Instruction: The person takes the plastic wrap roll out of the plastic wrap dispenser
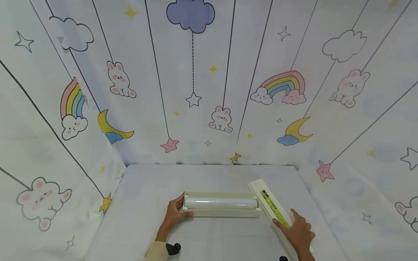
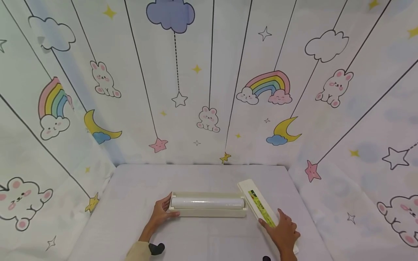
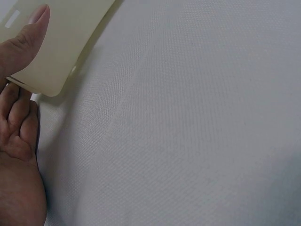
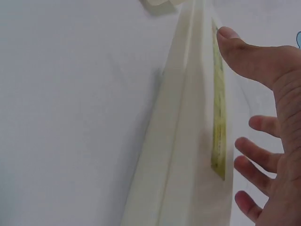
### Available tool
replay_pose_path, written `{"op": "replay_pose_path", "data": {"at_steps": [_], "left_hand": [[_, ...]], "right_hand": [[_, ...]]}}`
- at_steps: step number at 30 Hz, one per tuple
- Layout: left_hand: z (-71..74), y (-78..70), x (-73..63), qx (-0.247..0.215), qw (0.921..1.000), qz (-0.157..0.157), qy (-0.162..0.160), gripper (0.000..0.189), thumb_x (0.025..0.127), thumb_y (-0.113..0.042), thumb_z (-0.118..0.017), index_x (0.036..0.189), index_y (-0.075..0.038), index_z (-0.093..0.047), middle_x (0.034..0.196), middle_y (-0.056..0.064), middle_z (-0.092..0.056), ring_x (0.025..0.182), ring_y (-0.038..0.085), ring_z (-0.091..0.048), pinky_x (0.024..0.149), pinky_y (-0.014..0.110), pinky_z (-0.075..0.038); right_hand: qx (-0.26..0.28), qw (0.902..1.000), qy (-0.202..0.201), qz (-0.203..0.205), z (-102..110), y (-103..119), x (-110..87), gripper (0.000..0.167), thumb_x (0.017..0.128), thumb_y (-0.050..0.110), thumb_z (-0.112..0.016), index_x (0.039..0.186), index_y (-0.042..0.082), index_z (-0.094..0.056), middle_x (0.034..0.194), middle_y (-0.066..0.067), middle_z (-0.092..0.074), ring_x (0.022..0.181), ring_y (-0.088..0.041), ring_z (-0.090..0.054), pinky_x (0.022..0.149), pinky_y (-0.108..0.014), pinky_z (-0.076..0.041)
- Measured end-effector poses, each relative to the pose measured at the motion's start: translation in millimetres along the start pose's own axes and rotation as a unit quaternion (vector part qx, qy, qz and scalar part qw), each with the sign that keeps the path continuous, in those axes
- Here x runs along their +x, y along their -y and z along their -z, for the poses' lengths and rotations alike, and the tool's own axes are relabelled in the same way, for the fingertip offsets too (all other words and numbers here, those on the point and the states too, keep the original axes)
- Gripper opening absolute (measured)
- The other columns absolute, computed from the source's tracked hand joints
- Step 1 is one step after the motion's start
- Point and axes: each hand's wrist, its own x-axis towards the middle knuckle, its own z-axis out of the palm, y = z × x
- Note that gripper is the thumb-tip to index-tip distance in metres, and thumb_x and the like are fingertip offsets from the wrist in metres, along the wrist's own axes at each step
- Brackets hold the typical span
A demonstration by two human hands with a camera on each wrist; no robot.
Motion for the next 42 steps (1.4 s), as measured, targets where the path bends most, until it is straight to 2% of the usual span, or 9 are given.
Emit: {"op": "replay_pose_path", "data": {"at_steps": [4, 11, 15, 18, 21, 28, 32, 35, 42], "left_hand": [[0.6, -0.6, -0.4, 0.012, 0.9997, -0.02, 0.0, 0.106, 0.075, -0.006, -0.1, 0.162, 0.01, -0.041, 0.165, 0.029, -0.046, 0.153, 0.051, -0.046, 0.122, 0.017, -0.044], [1.6, 0.1, -0.3, 0.016, 0.9996, -0.022, 0.001, 0.105, 0.076, -0.004, -0.1, 0.161, 0.012, -0.041, 0.165, 0.031, -0.045, 0.153, 0.053, -0.046, 0.127, 0.039, -0.044], [1.6, 0.8, 0.2, 0.005, 0.9999, -0.014, 0.002, 0.105, 0.076, -0.004, -0.099, 0.162, 0.011, -0.04, 0.167, 0.03, -0.043, 0.155, 0.051, -0.045, 0.128, 0.046, -0.04], [2.2, 1.2, -0.4, 0.007, 0.9999, -0.015, 0.002, 0.105, 0.076, -0.005, -0.099, 0.162, 0.011, -0.04, 0.167, 0.029, -0.044, 0.155, 0.051, -0.045, 0.127, 0.038, -0.042], [2.9, 2.0, -1.5, 0.015, 0.9997, -0.021, -0.002, 0.106, 0.075, -0.004, -0.1, 0.162, 0.012, -0.04, 0.166, 0.03, -0.045, 0.153, 0.052, -0.046, 0.125, 0.027, -0.045], [2.8, 5.0, -1.0, 0.013, 0.9995, -0.03, -0.002, 0.104, 0.077, -0.007, -0.1, 0.161, 0.012, -0.041, 0.166, 0.031, -0.045, 0.152, 0.053, -0.047, 0.126, 0.038, -0.046], [2.3, 7.8, 0.2, 0.008, 0.9996, -0.026, 0.006, 0.105, 0.076, -0.009, -0.1, 0.161, 0.011, -0.042, 0.166, 0.031, -0.046, 0.152, 0.05, -0.049, 0.123, 0.023, -0.047], [2.4, 8.7, 0.4, 0.009, 0.9996, -0.024, 0.009, 0.106, 0.075, -0.009, -0.1, 0.162, 0.009, -0.043, 0.165, 0.03, -0.047, 0.152, 0.047, -0.051, 0.119, 0.014, -0.046], [4.6, 7.6, 0.6, 0.019, 0.9986, -0.049, 0.008, 0.106, 0.076, -0.012, -0.101, 0.161, 0.011, -0.042, 0.163, 0.032, -0.049, 0.15, 0.047, -0.054, 0.121, 0.019, -0.048]], "right_hand": [[0.036, 0.9991, -0.018, 0.016, 12, 13, 3.2, 0.108, 0.084, 0.068, -0.084, 0.159, 0.0, -0.047, 0.149, -0.038, -0.056, 0.128, -0.062, -0.054, 0.092, -0.075, -0.044], [0.14, 0.9838, -0.07, 0.087, 22, 31, 10.0, 0.082, 0.09, 0.034, -0.089, 0.155, -0.003, -0.054, 0.146, -0.034, -0.064, 0.131, -0.052, -0.063, 0.102, -0.071, -0.048], [0.19, 0.9695, -0.089, 0.128, 27, 44, 14.1, 0.075, 0.089, 0.022, -0.092, 0.153, -0.001, -0.059, 0.142, -0.029, -0.07, 0.127, -0.047, -0.068, 0.098, -0.048, -0.053], [0.208, 0.96, -0.1, 0.159, 31, 57, 15.5, 0.073, 0.087, 0.016, -0.094, 0.151, 0.0, -0.062, 0.137, -0.024, -0.075, 0.123, -0.044, -0.072, 0.093, -0.026, -0.05], [0.221, 0.9501, -0.098, 0.197, 36, 72, 17.1, 0.072, 0.084, 0.011, -0.095, 0.149, 0.0, -0.064, 0.133, -0.022, -0.078, 0.119, -0.043, -0.073, 0.09, -0.016, -0.049], [0.236, 0.9288, -0.059, 0.28, 44, 106, 25.2, 0.061, 0.083, 0.014, -0.097, 0.138, 0.005, -0.074, 0.126, -0.015, -0.082, 0.111, -0.038, -0.076, 0.092, -0.021, -0.056], [0.252, 0.9178, -0.033, 0.306, 43, 121, 29.7, 0.055, 0.08, 0.012, -0.099, 0.131, 0.007, -0.078, 0.12, -0.014, -0.083, 0.107, -0.036, -0.077, 0.091, -0.024, -0.058], [0.25, 0.9158, -0.014, 0.314, 40, 132, 30.9, 0.057, 0.077, 0.012, -0.101, 0.13, 0.008, -0.079, 0.12, -0.013, -0.084, 0.108, -0.033, -0.077, 0.092, -0.025, -0.058], [0.218, 0.9162, 0.032, 0.335, 26, 151, 31.5, 0.055, 0.071, 0.007, -0.102, 0.122, 0.006, -0.082, 0.116, -0.009, -0.084, 0.106, -0.029, -0.075, 0.093, -0.041, -0.06]]}}
